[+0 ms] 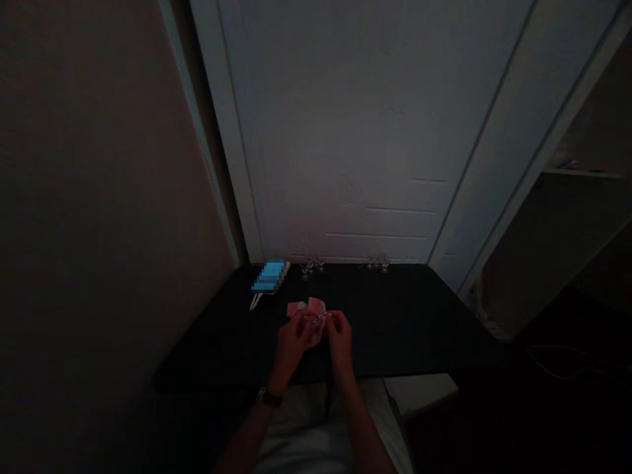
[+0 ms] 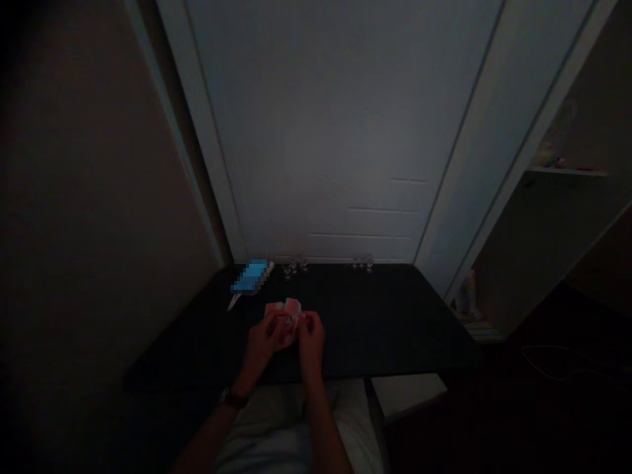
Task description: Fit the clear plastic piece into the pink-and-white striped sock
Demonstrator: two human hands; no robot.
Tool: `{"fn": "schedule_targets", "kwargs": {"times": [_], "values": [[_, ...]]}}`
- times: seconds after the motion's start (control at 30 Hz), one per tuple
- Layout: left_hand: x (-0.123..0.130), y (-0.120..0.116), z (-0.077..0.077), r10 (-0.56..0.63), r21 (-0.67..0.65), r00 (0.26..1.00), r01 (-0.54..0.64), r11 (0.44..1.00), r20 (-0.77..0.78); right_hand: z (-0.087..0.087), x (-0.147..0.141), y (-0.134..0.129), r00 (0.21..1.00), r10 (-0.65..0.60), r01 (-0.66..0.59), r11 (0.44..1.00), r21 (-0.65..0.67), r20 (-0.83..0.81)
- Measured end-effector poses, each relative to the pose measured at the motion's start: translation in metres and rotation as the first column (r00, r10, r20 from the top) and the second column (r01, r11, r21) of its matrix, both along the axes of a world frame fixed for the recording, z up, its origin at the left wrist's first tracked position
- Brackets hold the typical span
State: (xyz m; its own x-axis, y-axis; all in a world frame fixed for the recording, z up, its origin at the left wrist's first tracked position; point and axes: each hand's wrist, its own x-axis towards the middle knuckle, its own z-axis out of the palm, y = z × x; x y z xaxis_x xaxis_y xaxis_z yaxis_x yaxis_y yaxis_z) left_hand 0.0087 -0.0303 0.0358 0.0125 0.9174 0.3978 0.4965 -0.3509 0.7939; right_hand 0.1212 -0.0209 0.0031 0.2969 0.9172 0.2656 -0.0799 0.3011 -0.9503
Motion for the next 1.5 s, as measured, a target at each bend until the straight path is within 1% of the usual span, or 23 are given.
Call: {"fn": "schedule_targets", "kwargs": {"times": [0.17,0.3,0.47,0.67,0.8,0.97,1.07,1.2,1.5], "values": [[0.000,0.001,-0.003,0.004,-0.022,1.000,-0.004,1.000,0.011,0.000,0.000,0.000,1.000,0.009,-0.010,1.000,-0.018,-0.009],[0.000,0.002,-0.004,0.017,0.000,1.000,-0.017,1.000,-0.003,0.000,0.000,-0.001,1.000,0.007,-0.007,1.000,-0.002,0.009],[-0.001,0.003,-0.004,0.022,0.007,1.000,-0.022,1.000,-0.013,0.001,0.001,-0.002,1.000,0.006,-0.006,1.000,-0.026,0.011],[-0.001,0.002,-0.004,-0.008,-0.010,1.000,0.008,1.000,0.002,-0.002,0.000,0.001,1.000,0.002,-0.001,1.000,-0.024,0.017],[0.000,0.004,-0.004,-0.018,0.026,1.000,0.018,0.999,-0.003,-0.003,-0.001,0.002,1.000,-0.001,0.002,1.000,-0.031,0.029],[0.001,0.005,-0.004,-0.003,0.050,1.000,0.004,0.999,-0.019,0.000,0.000,0.000,1.000,0.007,-0.006,1.000,-0.025,0.026],[0.001,0.006,-0.006,0.005,0.047,0.999,-0.004,0.999,-0.032,0.002,0.000,-0.001,1.000,0.008,-0.008,1.000,-0.028,-0.004],[0.000,0.008,-0.008,-0.018,0.033,1.000,0.019,0.999,-0.026,0.002,-0.001,-0.003,0.999,0.001,-0.003,0.999,-0.048,-0.051],[-0.001,0.009,-0.011,-0.038,0.030,0.999,0.039,0.999,-0.024,0.003,0.000,-0.001,0.999,0.002,-0.003,0.999,-0.033,-0.040]]}}
